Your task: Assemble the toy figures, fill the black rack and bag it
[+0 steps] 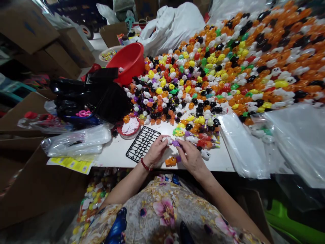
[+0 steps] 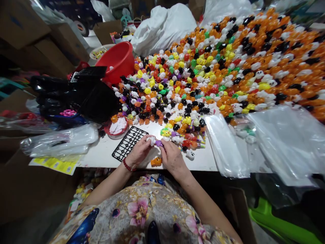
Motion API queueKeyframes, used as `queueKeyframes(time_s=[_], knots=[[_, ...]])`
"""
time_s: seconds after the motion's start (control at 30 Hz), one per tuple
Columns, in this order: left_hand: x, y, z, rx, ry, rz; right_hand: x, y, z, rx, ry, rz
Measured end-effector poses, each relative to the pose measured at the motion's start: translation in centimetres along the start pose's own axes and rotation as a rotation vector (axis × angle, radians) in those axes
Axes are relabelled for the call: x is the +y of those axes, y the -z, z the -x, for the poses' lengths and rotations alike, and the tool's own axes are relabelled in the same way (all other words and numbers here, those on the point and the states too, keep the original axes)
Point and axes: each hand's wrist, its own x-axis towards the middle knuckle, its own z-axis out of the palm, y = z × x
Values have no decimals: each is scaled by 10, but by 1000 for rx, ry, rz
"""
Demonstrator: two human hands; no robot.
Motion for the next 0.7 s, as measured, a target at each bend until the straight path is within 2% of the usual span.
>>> queueKeyframes(time_s=[0.2, 0.37, 0.5, 0.57, 0.7], knots=[[-4, 1, 4, -41, -34, -313, 0, 2, 0, -34, -35, -80], [-7, -2, 9, 16, -31, -569, -1, -5, 2, -27, -81, -162], [-12, -8, 16, 113, -98, -748, -6, -15, 8, -47, -110, -186], [-17, -11, 18, 153, -98, -777, -8, -21, 11, -52, -125, -171], [-23, -13, 15, 141, -28, -692, -3, -22, 10, -84, -145, -172]])
